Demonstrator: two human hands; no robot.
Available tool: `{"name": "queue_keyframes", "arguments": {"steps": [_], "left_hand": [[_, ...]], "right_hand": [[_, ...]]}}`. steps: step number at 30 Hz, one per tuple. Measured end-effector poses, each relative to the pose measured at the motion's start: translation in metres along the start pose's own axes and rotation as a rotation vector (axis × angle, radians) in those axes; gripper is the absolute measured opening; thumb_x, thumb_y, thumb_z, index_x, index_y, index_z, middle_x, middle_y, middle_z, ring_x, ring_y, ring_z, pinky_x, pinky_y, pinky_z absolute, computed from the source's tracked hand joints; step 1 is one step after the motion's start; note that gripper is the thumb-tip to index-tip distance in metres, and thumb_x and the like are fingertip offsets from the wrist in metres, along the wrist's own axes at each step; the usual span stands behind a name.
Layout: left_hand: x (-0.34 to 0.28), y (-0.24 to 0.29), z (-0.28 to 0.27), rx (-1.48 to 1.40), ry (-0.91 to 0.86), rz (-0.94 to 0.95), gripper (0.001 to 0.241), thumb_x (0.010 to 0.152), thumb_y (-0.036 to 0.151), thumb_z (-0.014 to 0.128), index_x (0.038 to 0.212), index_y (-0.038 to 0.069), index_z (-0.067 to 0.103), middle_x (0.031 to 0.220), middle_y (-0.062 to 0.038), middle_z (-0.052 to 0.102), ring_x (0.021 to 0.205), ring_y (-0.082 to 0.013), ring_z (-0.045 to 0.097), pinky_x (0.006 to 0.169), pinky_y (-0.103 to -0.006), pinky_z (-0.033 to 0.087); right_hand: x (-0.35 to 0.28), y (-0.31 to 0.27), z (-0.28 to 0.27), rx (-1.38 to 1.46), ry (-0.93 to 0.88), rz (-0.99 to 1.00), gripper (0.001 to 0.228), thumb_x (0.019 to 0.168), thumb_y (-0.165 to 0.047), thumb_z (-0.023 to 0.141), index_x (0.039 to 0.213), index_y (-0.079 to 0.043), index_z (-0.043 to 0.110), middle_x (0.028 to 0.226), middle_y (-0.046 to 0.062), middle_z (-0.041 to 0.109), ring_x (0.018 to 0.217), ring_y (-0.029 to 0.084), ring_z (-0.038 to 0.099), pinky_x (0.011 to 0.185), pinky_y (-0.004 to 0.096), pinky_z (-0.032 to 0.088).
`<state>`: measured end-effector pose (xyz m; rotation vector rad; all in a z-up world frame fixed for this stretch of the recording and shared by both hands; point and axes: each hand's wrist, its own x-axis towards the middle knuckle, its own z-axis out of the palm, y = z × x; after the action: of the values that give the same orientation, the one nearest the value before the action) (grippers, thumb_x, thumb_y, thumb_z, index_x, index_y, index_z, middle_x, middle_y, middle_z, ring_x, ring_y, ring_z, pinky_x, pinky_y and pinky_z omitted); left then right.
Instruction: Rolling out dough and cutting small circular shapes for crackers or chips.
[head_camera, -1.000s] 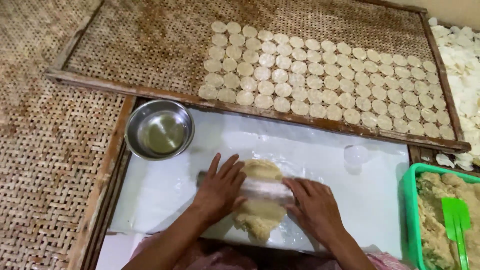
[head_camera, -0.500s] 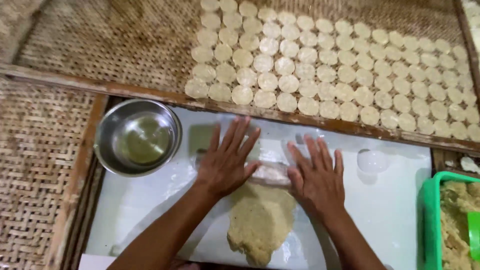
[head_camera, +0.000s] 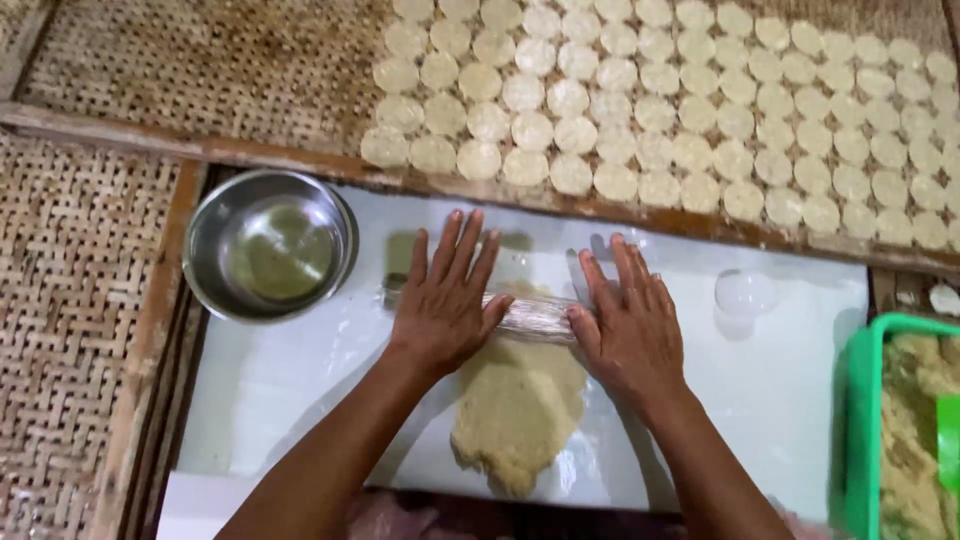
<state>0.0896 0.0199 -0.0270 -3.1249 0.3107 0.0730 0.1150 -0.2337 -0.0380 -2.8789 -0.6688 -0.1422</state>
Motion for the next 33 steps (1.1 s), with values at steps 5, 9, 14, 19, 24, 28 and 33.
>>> {"name": "queue_keyframes", "arguments": {"steps": [5,9,14,19,24,28,33], "left_hand": [[-0.041,0.008,0.002,-0.111,0.063,0.067,0.081,0.102,0.062,0.033,0.155,0.001,0.035,0.164,-0.022,0.030,0.154,-0.0387,0.021,0.122,-0.0614,0.013],[-0.013,0.005,-0.004,-0.151,0.156,0.043,0.082,0.097,0.059,0.047,0.158,0.005,0.034,0.165,-0.017,0.030,0.157,-0.0377,0.017,0.124,-0.0629,0.009],[0.019,0.003,-0.001,-0.072,0.314,-0.017,0.074,0.104,0.049,0.044,0.164,0.011,0.023,0.171,-0.017,0.017,0.158,-0.0386,0.009,0.122,-0.0676,0.006],[0.009,0.002,-0.019,-0.190,-0.125,-0.094,0.069,0.108,0.052,0.019,0.166,0.018,0.004,0.171,-0.016,-0.012,0.155,-0.0416,-0.017,0.117,-0.0757,-0.004],[-0.007,0.006,-0.018,-0.144,-0.204,-0.086,0.067,0.107,0.051,0.014,0.166,0.022,0.000,0.171,-0.012,-0.017,0.155,-0.0373,-0.022,0.117,-0.0742,-0.005],[-0.021,0.011,-0.022,-0.135,-0.219,-0.085,0.065,0.108,0.048,0.012,0.166,0.021,0.000,0.171,-0.012,-0.015,0.155,-0.0368,-0.021,0.117,-0.0735,-0.004],[-0.038,0.017,-0.017,-0.137,-0.181,-0.076,0.065,0.107,0.042,0.017,0.166,0.018,0.004,0.172,-0.013,-0.002,0.157,-0.0357,-0.012,0.118,-0.0717,-0.002]], "right_hand": [[-0.037,-0.003,-0.001,0.002,-0.106,-0.025,0.069,0.103,-0.062,0.027,0.161,-0.026,0.033,0.163,0.011,0.037,0.150,0.030,0.036,0.119,0.053,0.027],[-0.015,-0.002,-0.026,0.066,-0.085,-0.152,0.063,0.101,-0.055,0.048,0.155,-0.023,0.045,0.155,0.014,0.048,0.143,0.038,0.045,0.106,0.060,0.044],[0.019,0.001,-0.011,0.051,0.050,-0.027,0.064,0.106,-0.056,0.038,0.163,-0.029,0.033,0.169,0.016,0.021,0.155,0.043,0.015,0.117,0.070,0.018],[0.013,-0.007,-0.014,0.120,-0.176,0.099,0.062,0.105,-0.061,0.029,0.164,-0.041,0.020,0.173,0.008,0.004,0.157,0.038,-0.002,0.121,0.067,0.006],[0.007,-0.015,-0.018,0.132,-0.328,0.184,0.064,0.103,-0.066,0.024,0.163,-0.046,0.015,0.173,0.007,0.003,0.157,0.036,-0.007,0.122,0.064,-0.002],[-0.001,-0.018,-0.019,0.115,-0.384,0.187,0.064,0.102,-0.067,0.021,0.163,-0.048,0.014,0.173,0.006,0.002,0.158,0.034,-0.008,0.122,0.062,-0.005],[-0.015,-0.027,-0.026,0.079,-0.382,0.167,0.062,0.104,-0.061,0.023,0.163,-0.046,0.014,0.172,0.005,0.007,0.158,0.033,-0.001,0.123,0.061,-0.002]]}}
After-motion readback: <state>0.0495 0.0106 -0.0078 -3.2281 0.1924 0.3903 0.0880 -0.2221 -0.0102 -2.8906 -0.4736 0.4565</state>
